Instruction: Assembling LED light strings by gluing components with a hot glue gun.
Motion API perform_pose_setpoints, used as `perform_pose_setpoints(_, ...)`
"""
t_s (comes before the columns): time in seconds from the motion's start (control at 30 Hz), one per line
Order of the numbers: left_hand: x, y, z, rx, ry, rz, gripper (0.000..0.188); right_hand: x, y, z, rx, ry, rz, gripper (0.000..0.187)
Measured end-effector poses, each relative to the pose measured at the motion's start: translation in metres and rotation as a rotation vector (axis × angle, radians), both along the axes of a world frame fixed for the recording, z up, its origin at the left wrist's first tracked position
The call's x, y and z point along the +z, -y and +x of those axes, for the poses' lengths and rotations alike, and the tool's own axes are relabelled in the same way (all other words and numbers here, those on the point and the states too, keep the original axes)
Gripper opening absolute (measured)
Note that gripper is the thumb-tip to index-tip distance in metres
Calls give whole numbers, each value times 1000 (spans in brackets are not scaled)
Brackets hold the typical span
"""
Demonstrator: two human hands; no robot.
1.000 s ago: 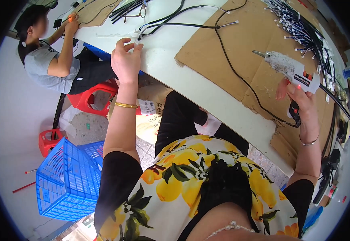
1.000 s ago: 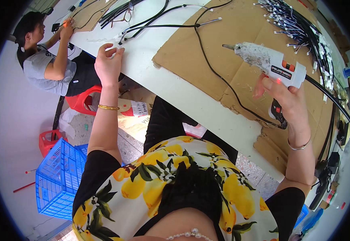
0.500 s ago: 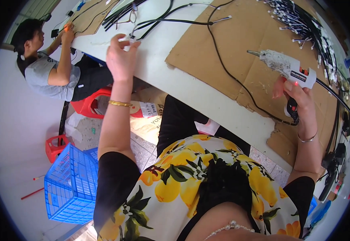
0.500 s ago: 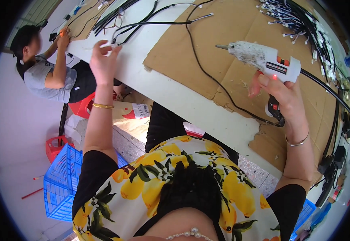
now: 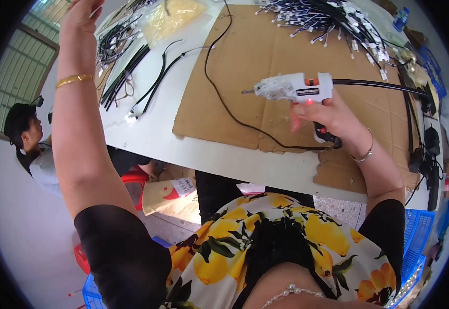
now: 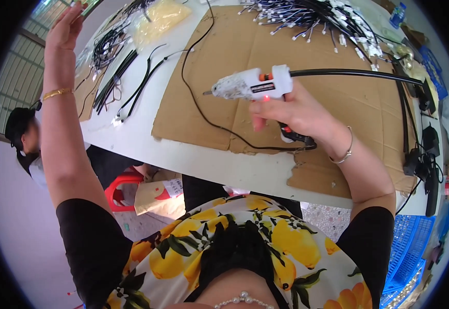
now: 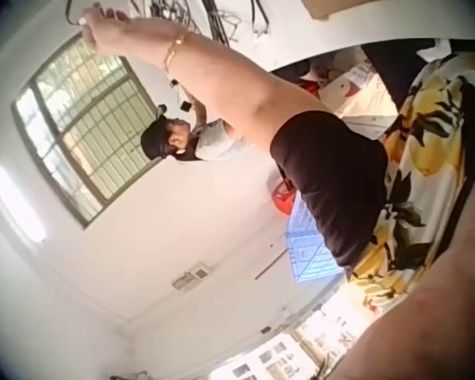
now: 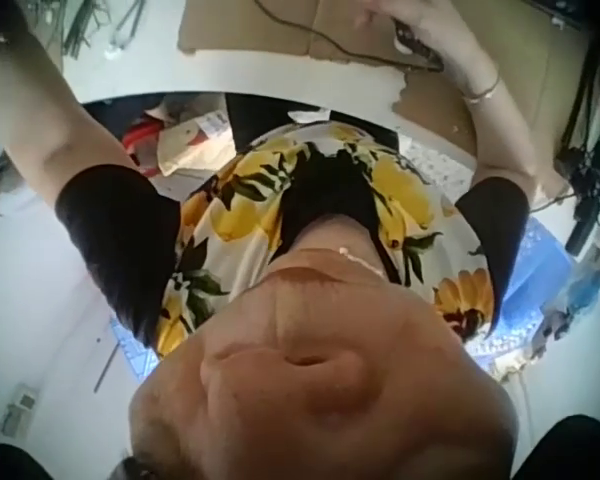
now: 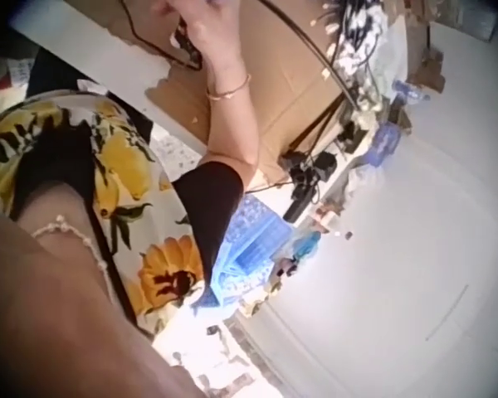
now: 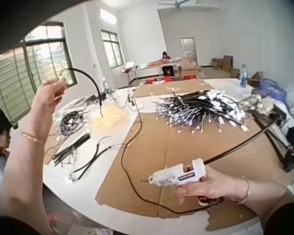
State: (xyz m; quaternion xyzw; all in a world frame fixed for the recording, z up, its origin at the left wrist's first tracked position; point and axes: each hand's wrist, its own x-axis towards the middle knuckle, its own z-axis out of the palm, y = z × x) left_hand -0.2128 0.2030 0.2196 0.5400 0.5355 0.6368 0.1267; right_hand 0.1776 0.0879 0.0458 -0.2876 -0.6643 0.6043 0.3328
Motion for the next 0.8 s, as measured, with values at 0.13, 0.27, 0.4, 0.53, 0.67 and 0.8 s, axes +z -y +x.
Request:
perform_pose_setpoints(0.13, 17, -3, -21, 203, -179, 79, 53, 3, 6, -2, 12, -41, -22, 19)
perform_pose_setpoints(0.27, -60, 6, -40, 272, -530, -14, 40, 3, 2, -5, 27, -28, -20, 19)
perform_pose_setpoints(0.4, -146, 67, -14, 200, -739, -244, 40, -3, -1, -1, 39, -48, 4, 17)
perform_pose_setpoints(0.53, -184, 115, -2, 201, -848, -314, 41, -7, -2, -3, 53, -56, 13, 15)
perform_pose_setpoints(0.67, -207, 141, -2, 213, -943, -297, 41, -10, -1, -2, 35, -39, 6, 17)
perform_pose_setpoints(0.8, -217, 152, 0, 237, -996, -254, 43, -10, 0, -2, 9, -15, 7, 22)
